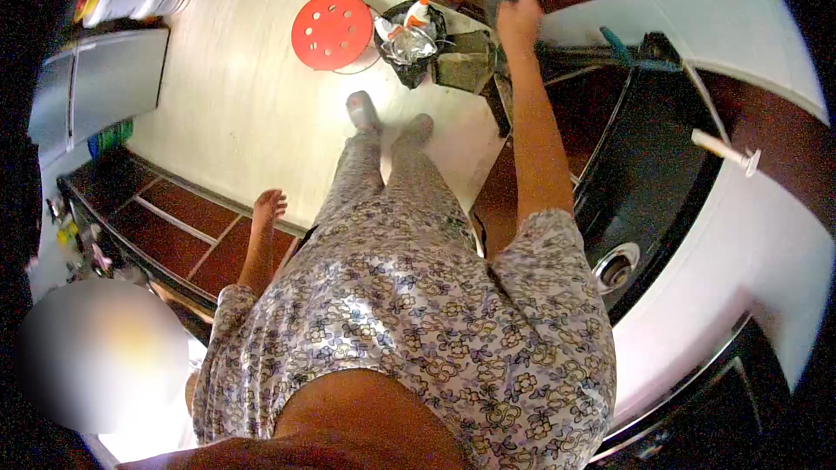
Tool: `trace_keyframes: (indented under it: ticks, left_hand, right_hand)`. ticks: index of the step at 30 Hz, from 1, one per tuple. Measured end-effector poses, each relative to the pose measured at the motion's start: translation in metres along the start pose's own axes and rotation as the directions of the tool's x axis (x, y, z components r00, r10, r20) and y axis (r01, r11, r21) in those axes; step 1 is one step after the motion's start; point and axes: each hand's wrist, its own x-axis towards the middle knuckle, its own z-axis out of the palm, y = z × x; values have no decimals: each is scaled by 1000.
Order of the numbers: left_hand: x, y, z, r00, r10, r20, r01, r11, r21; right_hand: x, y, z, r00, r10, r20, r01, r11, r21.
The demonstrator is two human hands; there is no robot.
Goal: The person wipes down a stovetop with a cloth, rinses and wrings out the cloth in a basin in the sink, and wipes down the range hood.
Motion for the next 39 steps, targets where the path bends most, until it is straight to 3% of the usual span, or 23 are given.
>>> trace_keyframes:
  ticks: [1, 3, 4, 5, 6, 7, 8, 9, 11, 13, 14, 16, 17, 19, 21, 23, 25, 29, 31, 33, 35, 37, 39]
  left_hand:
    - [-7, -24, -6, 999, -42, -9, 41, 991, -129]
    - [-26, -72, -10, 990, -110, -84, 86, 965, -247]
    - [-32, -104, -19, 990, -138, -28, 126, 957, -260]
    - [-27, -140, -29, 987, -159, 33, 162, 951, -265]
    - [-23, -161, -28, 981, -168, 91, 187, 942, -277]
    - [-43, -158, -15, 985, -171, -34, 141, 897, -418]
    - [-56, -158, -9, 982, -181, -57, 138, 888, -438]
    - [-62, -160, -6, 979, -188, -82, 132, 882, -453]
    - [-58, -178, -8, 983, -182, -6, 162, 886, -434]
    - [-53, -179, -11, 986, -164, 0, 148, 889, -434]
    - [-54, -166, -11, 987, -155, -32, 124, 885, -448]
    - [-64, -150, -19, 984, -166, -61, 124, 894, -431]
    - [-62, -141, -26, 984, -168, -67, 126, 903, -411]
    - [-46, -139, -38, 984, -154, -89, 103, 899, -425]
    - [-31, -163, -63, 985, -140, -99, 81, 889, -451]
    - [-10, -182, -89, 983, -171, -65, 125, 890, -438]
    - [4, -195, -116, 980, -191, -54, 150, 891, -428]
    - [38, -200, -181, 985, -156, -76, 100, 869, -484]
    - [48, -185, -214, 988, -86, -128, 10, 866, -501]
    - [40, -149, -244, 978, -47, -202, -62, 863, -501]
    - [43, -129, -267, 966, 37, -255, -169, 837, -521]
    - [39, -98, -286, 965, 58, -257, -202, 789, -580]
    - [41, -69, -301, 960, 100, -261, -251, 721, -646]
  right_hand:
    - [1, -12, -9, 995, 99, -32, -93, 984, 154]
    - [-7, -5, -11, 973, -191, -127, 138, 929, -342]
    - [-12, 25, -10, 926, -325, 191, 377, 811, -448]
    - [-2, 10, -20, 793, 206, 573, 241, 759, -605]
    - [6, 8, -25, 873, 87, 481, 242, 778, -580]
    - [12, -3, -30, 924, -34, 382, 256, 798, -546]
    - [15, -15, -41, 969, -111, 222, 187, 914, -359]
    - [19, -15, -41, 951, -308, 17, 297, 898, -324]
    - [18, 30, -33, 946, -77, 315, 284, 666, -690]
    - [36, 7, -45, 869, 217, 445, 119, 780, -614]
    - [43, 4, -44, 962, 129, 240, -3, 886, -464]
    - [47, 15, -42, 932, 141, 334, 127, 736, -665]
    - [46, 12, -46, 792, 400, 461, 231, 502, -834]
    - [52, 53, -62, 927, 88, 365, 51, 934, -353]
    - [52, 57, -57, 917, 344, 200, -244, 883, -402]
    - [45, 30, -61, 828, 378, 415, -147, 859, -490]
    - [35, -33, -31, 799, 450, 399, -376, 892, -252]
    - [-9, -153, 55, 704, 479, 525, -662, 711, 238]
    - [-23, -195, 107, 597, 464, 655, -780, 525, 340]
    - [-37, -237, 161, 475, 356, 805, -873, 304, 380]
    - [-67, -321, 206, 391, 142, 909, -901, 261, 346]
    - [-70, -336, 267, 341, 87, 936, -931, 171, 323]
    - [-102, -417, 322, 328, 105, 939, -910, 300, 285]
